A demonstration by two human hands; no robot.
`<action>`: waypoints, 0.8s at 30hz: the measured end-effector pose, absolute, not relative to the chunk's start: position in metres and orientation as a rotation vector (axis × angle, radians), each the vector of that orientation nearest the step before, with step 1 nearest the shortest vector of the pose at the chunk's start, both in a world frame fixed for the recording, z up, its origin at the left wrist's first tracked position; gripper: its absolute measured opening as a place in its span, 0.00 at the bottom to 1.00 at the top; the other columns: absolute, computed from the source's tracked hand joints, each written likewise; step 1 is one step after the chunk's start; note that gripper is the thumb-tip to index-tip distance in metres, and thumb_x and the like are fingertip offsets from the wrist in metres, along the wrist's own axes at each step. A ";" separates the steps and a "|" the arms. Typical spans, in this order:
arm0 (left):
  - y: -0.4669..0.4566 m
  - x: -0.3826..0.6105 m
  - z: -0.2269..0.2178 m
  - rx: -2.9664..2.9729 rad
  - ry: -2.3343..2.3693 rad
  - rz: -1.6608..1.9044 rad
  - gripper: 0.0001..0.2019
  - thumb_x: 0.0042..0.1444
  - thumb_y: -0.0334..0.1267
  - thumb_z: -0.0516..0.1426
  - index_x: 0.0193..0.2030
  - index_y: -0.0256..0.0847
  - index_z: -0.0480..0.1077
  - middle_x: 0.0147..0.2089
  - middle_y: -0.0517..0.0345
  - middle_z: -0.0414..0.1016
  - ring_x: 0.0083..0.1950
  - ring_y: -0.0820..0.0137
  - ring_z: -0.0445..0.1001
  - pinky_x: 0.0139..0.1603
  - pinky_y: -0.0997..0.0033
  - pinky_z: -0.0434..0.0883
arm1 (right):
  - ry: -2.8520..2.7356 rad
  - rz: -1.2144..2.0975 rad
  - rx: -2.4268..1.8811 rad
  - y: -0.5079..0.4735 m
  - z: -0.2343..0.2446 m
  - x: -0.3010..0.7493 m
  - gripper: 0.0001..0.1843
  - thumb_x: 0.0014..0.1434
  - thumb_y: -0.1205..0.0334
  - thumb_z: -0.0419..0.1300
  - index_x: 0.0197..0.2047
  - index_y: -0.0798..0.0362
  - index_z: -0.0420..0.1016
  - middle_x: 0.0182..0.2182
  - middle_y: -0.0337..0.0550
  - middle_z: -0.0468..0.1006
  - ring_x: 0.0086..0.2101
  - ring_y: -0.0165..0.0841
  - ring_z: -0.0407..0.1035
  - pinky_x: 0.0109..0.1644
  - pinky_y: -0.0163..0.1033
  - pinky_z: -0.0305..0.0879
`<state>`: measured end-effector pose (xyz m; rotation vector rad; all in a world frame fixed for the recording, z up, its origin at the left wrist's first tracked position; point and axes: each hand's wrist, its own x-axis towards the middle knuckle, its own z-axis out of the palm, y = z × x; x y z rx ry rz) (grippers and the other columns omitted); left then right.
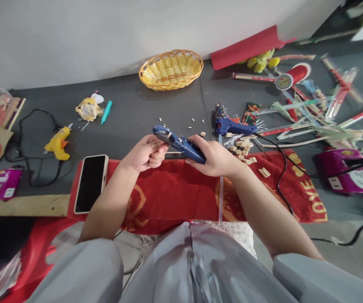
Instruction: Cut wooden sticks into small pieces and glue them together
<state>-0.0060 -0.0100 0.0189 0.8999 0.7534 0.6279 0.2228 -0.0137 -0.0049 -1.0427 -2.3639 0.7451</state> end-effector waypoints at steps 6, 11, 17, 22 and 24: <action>-0.009 -0.003 0.018 0.922 0.844 0.677 0.20 0.51 0.51 0.62 0.23 0.40 0.59 0.14 0.74 0.42 0.14 0.85 0.38 0.12 0.84 0.42 | -2.356 0.770 -1.093 -0.015 -0.004 0.222 0.20 0.55 0.55 0.56 0.49 0.56 0.64 0.32 0.46 0.76 0.28 0.35 0.68 0.33 0.38 0.60; -0.011 0.007 0.010 1.229 1.098 0.917 0.17 0.59 0.52 0.54 0.28 0.40 0.65 0.17 0.72 0.46 0.15 0.82 0.43 0.16 0.80 0.48 | -2.300 0.781 -1.209 -0.014 -0.006 0.218 0.21 0.55 0.53 0.55 0.49 0.55 0.64 0.33 0.47 0.76 0.30 0.38 0.70 0.34 0.40 0.61; -0.018 0.013 0.000 2.124 1.721 1.013 0.08 0.61 0.38 0.52 0.36 0.39 0.70 0.32 0.54 0.75 0.33 0.72 0.71 0.35 0.73 0.63 | -2.226 0.831 -1.307 -0.015 -0.003 0.213 0.21 0.53 0.51 0.55 0.47 0.53 0.63 0.32 0.46 0.75 0.30 0.39 0.69 0.34 0.40 0.60; -0.019 0.010 -0.004 2.275 1.782 0.939 0.10 0.62 0.34 0.48 0.37 0.38 0.69 0.33 0.53 0.77 0.33 0.70 0.74 0.34 0.73 0.63 | -2.216 0.965 -1.357 -0.018 0.005 0.211 0.26 0.52 0.47 0.55 0.50 0.54 0.63 0.34 0.46 0.75 0.31 0.38 0.69 0.37 0.42 0.61; -0.019 0.010 -0.003 2.285 1.742 0.983 0.10 0.63 0.34 0.47 0.37 0.39 0.68 0.32 0.55 0.76 0.32 0.71 0.74 0.33 0.73 0.64 | -2.198 0.972 -1.342 -0.019 0.005 0.211 0.30 0.52 0.46 0.56 0.53 0.55 0.61 0.37 0.48 0.75 0.32 0.39 0.69 0.38 0.43 0.62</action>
